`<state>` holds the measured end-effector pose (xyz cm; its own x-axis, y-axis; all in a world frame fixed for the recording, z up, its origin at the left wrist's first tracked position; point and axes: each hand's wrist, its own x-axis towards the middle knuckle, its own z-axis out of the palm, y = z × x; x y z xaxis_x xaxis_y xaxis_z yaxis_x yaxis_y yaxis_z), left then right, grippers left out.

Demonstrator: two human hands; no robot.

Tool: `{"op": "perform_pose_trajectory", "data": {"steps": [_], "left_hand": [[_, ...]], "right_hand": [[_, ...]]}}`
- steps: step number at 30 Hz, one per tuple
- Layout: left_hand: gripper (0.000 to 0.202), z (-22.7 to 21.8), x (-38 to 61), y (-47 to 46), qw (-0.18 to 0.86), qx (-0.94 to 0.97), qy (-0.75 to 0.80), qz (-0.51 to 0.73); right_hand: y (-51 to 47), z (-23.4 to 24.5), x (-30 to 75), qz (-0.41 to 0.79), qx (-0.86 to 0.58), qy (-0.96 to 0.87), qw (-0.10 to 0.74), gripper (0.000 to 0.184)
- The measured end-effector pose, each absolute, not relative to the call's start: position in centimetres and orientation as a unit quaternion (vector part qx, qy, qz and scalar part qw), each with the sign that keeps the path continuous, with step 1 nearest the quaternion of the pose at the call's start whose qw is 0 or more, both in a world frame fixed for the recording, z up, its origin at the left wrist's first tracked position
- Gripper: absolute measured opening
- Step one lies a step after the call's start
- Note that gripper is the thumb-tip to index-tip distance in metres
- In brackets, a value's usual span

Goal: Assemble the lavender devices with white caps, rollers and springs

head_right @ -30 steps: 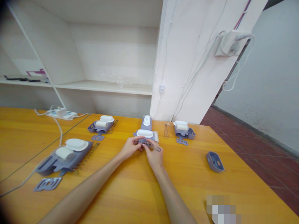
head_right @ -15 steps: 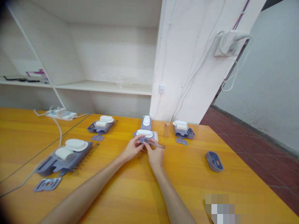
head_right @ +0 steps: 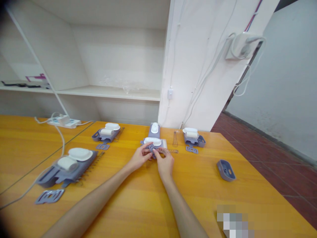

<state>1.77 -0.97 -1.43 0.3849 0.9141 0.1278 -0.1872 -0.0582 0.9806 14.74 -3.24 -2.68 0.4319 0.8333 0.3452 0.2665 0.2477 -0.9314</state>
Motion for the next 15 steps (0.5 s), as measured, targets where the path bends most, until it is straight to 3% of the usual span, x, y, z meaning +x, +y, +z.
{"op": "perform_pose_trajectory", "data": {"steps": [15], "left_hand": [[0.077, -1.18, 1.55, -0.90, 0.623, 0.563, 0.323, 0.436]], "right_hand": [[-3.18, -2.47, 14.77, 0.252, -0.556, -0.472, 0.636, 0.035]]}}
